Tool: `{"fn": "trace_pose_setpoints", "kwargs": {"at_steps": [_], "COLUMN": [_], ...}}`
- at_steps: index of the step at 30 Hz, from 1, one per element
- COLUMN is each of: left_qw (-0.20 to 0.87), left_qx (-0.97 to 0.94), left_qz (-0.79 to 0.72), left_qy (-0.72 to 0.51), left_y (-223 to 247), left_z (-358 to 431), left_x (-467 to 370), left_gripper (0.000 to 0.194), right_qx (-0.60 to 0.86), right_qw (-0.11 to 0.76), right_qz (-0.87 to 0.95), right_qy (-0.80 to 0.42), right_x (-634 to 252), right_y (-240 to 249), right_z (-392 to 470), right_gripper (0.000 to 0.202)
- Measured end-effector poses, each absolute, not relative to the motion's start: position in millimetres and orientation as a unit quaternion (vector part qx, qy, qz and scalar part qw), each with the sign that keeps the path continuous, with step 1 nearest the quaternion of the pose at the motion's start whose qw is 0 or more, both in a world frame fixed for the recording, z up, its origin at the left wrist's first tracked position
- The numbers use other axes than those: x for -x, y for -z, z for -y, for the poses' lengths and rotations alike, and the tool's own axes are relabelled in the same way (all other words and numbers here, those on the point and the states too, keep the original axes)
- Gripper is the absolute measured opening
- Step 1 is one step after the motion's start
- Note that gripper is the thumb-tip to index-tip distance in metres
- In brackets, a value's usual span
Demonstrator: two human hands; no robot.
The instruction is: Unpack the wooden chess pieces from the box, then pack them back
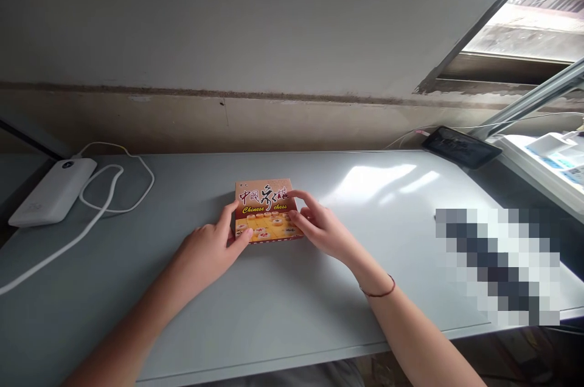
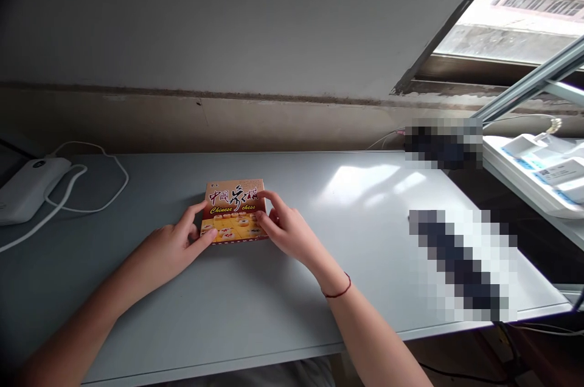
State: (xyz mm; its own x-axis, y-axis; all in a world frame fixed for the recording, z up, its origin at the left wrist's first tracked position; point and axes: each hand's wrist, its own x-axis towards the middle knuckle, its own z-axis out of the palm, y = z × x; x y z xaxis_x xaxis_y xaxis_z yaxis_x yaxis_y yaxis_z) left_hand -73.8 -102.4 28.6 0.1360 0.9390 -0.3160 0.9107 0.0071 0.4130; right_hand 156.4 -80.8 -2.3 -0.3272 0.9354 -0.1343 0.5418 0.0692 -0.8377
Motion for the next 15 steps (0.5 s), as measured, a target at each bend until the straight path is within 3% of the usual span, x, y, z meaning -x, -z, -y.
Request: {"fn": "trace_pose_setpoints", "kwargs": {"at_steps": [6,15], "left_qw": [0.261,0.195], "left_qx": [-0.723,-0.741], "left_qz": [-0.639,-0.642], "left_qy": [0.018,-0.018], "left_y": [-24.9,-12.5], "left_z": [101.5,93.1], "left_x": [79.0,72.7], "left_gripper": [0.057,0.055], "right_qx": [0.540,0.605], "right_qw": [0.193,0.132], "right_qz": [0.732,0.763], "right_qy": [-0.368,-0.186], "right_x": [-158.1,-137.5], "right_y": [9.0,23.6], "right_z": [79.2,72.3], "right_gripper": [0.046,0.049]}}
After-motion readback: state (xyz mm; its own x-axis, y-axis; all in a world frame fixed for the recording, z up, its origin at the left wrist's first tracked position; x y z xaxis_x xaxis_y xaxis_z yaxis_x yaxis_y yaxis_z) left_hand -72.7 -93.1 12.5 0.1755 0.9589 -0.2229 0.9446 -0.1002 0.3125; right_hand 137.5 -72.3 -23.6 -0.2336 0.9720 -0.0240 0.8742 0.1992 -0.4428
